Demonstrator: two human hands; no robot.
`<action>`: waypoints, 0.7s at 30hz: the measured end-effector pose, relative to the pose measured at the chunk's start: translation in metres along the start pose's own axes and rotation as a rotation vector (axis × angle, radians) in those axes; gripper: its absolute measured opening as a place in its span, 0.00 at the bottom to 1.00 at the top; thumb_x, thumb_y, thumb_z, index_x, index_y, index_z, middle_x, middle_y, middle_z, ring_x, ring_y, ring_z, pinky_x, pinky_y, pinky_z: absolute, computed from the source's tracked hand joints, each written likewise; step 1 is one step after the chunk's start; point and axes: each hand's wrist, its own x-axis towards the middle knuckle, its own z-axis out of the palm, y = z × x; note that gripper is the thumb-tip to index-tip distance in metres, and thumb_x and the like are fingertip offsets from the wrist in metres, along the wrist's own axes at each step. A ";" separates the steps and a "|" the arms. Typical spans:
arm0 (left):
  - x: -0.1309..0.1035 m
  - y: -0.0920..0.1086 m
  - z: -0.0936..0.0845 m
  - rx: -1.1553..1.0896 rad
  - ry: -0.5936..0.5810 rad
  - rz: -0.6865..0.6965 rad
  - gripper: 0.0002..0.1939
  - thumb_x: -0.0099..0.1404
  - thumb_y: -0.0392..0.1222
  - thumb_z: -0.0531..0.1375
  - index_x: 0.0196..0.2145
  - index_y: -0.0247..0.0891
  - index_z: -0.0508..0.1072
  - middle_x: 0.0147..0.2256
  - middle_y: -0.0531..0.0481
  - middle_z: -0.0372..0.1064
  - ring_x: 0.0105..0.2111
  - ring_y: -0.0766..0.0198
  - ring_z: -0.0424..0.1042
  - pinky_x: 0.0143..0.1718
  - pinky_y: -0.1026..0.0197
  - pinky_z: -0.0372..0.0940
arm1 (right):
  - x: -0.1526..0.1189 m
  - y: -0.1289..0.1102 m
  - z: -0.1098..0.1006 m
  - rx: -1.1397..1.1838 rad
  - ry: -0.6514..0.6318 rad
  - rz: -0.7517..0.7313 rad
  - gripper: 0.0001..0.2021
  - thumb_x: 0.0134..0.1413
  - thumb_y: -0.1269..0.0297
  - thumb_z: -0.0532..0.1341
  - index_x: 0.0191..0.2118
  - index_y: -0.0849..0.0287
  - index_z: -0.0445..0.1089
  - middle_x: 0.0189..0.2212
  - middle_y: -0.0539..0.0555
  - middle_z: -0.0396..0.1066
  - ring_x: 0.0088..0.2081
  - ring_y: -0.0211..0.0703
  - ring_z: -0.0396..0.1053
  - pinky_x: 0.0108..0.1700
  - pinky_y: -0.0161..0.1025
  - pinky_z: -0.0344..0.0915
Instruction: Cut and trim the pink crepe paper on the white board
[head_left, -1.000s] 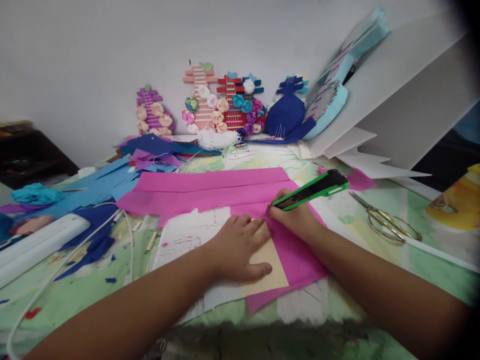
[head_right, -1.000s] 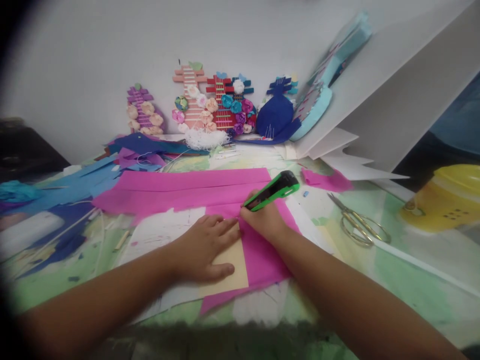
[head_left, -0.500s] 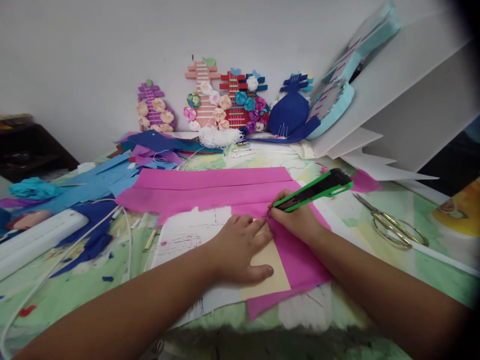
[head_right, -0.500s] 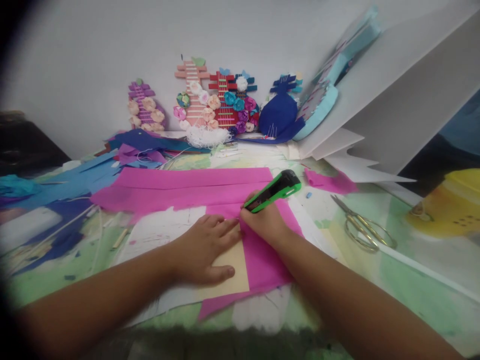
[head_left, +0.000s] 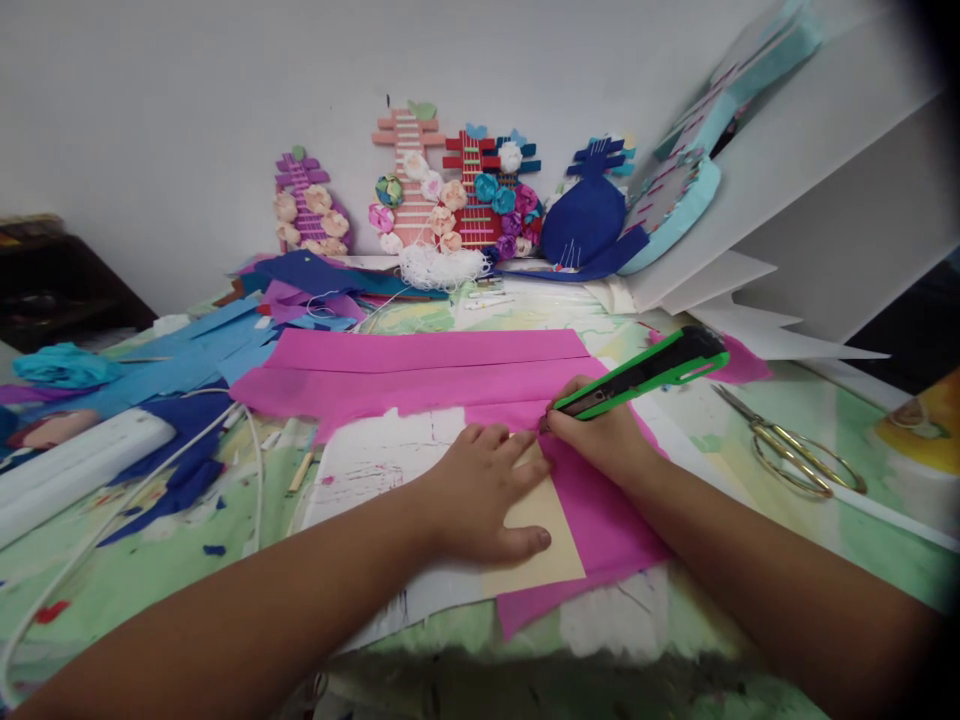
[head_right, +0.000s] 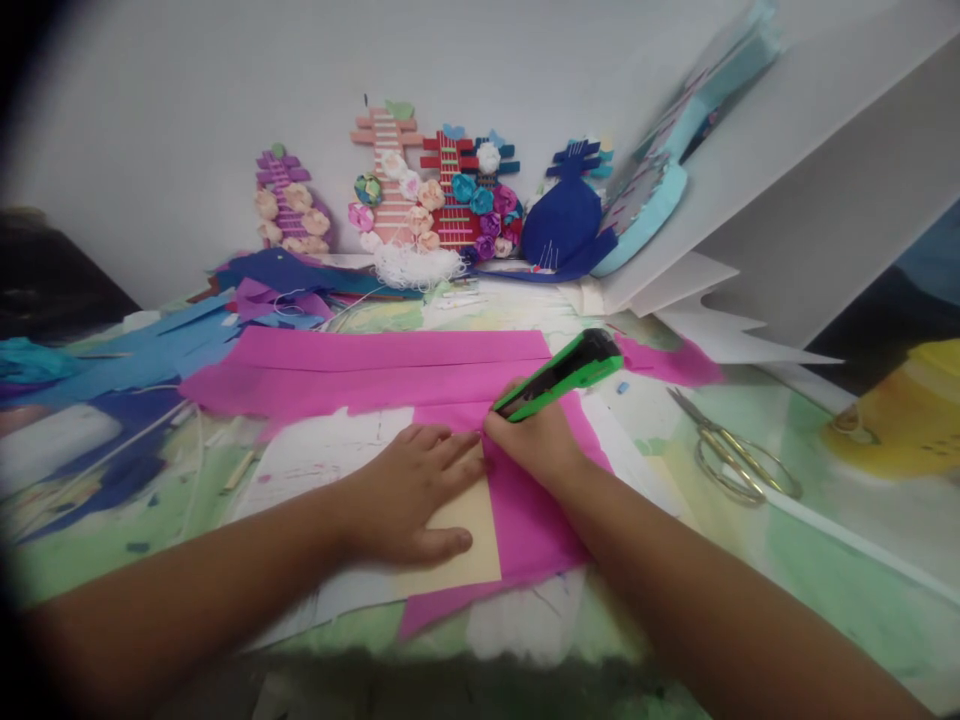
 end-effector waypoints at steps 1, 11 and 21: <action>0.000 0.000 0.000 -0.002 -0.003 -0.001 0.36 0.57 0.62 0.45 0.57 0.38 0.51 0.56 0.39 0.50 0.47 0.45 0.54 0.45 0.45 0.50 | 0.000 -0.001 0.000 -0.005 -0.004 0.012 0.03 0.36 0.71 0.56 0.23 0.57 0.60 0.21 0.48 0.65 0.25 0.38 0.64 0.29 0.38 0.62; 0.000 0.000 0.002 0.026 0.002 -0.002 0.37 0.58 0.63 0.44 0.57 0.35 0.52 0.56 0.36 0.50 0.48 0.43 0.53 0.45 0.44 0.49 | 0.000 0.000 0.000 -0.015 0.007 0.023 0.03 0.36 0.70 0.56 0.22 0.57 0.59 0.20 0.47 0.64 0.25 0.38 0.64 0.29 0.37 0.62; -0.001 0.000 0.001 0.026 0.008 0.009 0.36 0.58 0.62 0.44 0.57 0.35 0.52 0.55 0.37 0.51 0.47 0.44 0.55 0.45 0.45 0.50 | 0.001 0.002 0.003 -0.065 -0.023 -0.017 0.04 0.37 0.69 0.55 0.22 0.56 0.56 0.19 0.46 0.62 0.23 0.37 0.62 0.27 0.37 0.59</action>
